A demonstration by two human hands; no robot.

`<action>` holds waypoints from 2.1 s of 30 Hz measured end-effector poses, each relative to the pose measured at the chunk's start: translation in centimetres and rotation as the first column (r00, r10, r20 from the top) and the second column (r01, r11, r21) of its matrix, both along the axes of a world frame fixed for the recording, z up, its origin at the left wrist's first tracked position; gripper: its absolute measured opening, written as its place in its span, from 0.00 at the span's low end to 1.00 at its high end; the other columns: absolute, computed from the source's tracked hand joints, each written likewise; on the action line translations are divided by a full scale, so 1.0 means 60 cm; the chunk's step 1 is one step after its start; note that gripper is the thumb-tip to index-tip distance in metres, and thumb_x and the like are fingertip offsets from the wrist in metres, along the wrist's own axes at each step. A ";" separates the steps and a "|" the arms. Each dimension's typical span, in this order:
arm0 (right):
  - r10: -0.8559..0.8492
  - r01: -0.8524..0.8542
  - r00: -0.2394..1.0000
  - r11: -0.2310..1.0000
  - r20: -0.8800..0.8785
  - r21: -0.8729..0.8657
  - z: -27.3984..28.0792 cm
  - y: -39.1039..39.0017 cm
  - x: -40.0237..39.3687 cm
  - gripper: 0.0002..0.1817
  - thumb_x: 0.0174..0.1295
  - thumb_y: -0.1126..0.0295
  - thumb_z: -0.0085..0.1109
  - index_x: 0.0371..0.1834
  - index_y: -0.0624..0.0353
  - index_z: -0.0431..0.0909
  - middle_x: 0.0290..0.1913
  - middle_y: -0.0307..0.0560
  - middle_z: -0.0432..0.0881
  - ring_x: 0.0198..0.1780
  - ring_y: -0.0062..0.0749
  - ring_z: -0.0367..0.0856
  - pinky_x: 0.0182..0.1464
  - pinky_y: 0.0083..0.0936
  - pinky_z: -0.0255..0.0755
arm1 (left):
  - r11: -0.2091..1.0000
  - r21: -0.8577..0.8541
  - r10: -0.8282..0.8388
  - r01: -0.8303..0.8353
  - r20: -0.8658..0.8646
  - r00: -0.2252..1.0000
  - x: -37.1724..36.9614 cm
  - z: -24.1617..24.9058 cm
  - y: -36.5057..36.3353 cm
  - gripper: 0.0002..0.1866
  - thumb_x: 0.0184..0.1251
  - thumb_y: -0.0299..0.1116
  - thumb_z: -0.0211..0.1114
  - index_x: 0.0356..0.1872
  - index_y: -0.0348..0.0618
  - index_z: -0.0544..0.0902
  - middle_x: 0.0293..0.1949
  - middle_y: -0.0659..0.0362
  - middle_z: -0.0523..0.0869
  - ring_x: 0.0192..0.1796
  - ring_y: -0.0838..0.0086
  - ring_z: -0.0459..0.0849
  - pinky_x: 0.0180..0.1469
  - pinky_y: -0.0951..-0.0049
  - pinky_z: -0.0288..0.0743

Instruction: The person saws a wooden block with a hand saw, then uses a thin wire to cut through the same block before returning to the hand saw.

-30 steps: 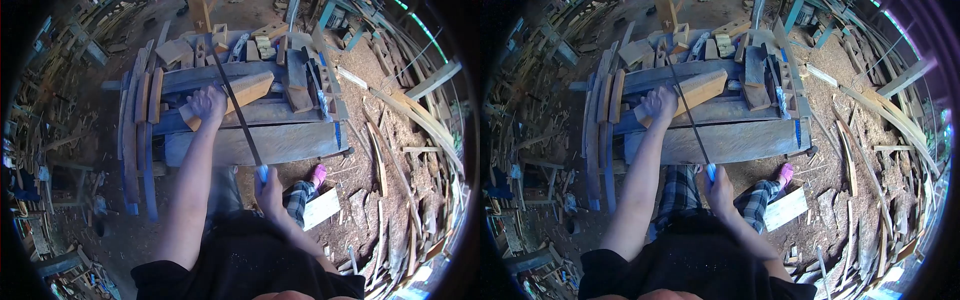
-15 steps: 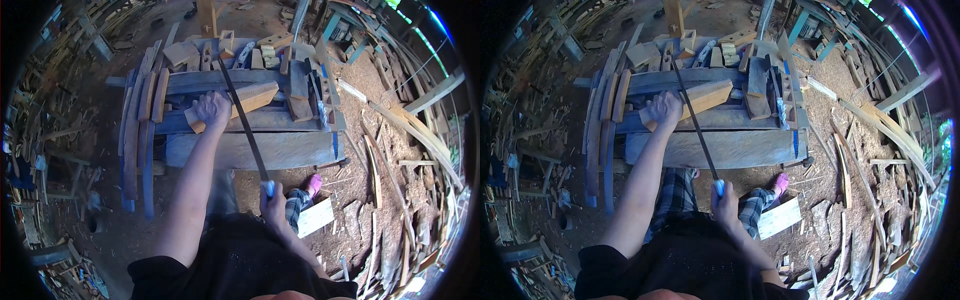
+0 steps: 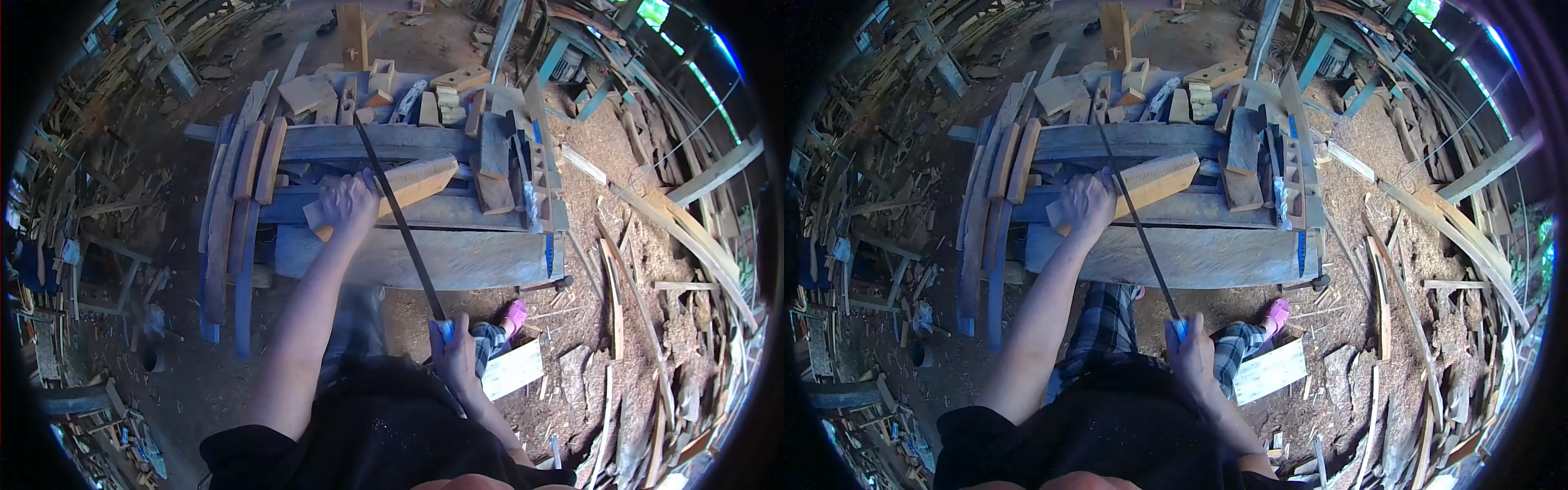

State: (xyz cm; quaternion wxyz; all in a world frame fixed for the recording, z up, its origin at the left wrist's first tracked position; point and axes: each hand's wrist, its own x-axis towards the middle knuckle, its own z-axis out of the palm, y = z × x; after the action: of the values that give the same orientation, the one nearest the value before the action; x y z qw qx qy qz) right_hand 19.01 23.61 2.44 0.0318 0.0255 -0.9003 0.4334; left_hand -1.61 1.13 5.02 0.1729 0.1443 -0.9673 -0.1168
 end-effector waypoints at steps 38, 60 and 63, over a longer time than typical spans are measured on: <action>0.061 -0.072 0.993 0.991 -0.102 -0.110 -0.008 -0.067 -0.082 0.16 0.68 0.62 0.57 0.42 0.61 0.62 0.25 0.64 0.78 0.29 0.66 0.79 0.29 0.53 0.72 | 0.998 -0.013 0.067 -0.067 -0.013 0.998 -0.035 0.003 -0.004 0.23 0.74 0.42 0.48 0.26 0.44 0.87 0.32 0.51 0.88 0.43 0.55 0.86 0.53 0.50 0.69; 0.074 -0.077 0.985 0.997 -0.158 -0.013 0.021 -0.135 -0.219 0.16 0.68 0.63 0.56 0.45 0.62 0.62 0.26 0.65 0.80 0.30 0.67 0.80 0.30 0.55 0.72 | 1.000 -0.024 -0.010 0.009 -0.045 0.999 -0.024 0.007 -0.007 0.24 0.75 0.45 0.44 0.32 0.45 0.88 0.34 0.51 0.88 0.44 0.54 0.85 0.58 0.46 0.68; 0.064 -0.074 0.980 0.996 -0.186 -0.047 0.014 -0.115 -0.176 0.16 0.69 0.63 0.55 0.45 0.61 0.61 0.26 0.66 0.80 0.31 0.67 0.80 0.30 0.55 0.72 | 0.998 -0.036 0.049 -0.049 -0.011 0.999 -0.030 0.008 -0.003 0.24 0.75 0.45 0.44 0.32 0.45 0.87 0.34 0.52 0.88 0.45 0.54 0.85 0.58 0.45 0.68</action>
State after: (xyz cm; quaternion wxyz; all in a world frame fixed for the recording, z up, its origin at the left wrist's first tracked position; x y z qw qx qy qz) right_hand 8.43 16.72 3.28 0.1007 0.0959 -0.8800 0.4541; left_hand -3.40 0.95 5.52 0.1830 0.1644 -0.9645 -0.0957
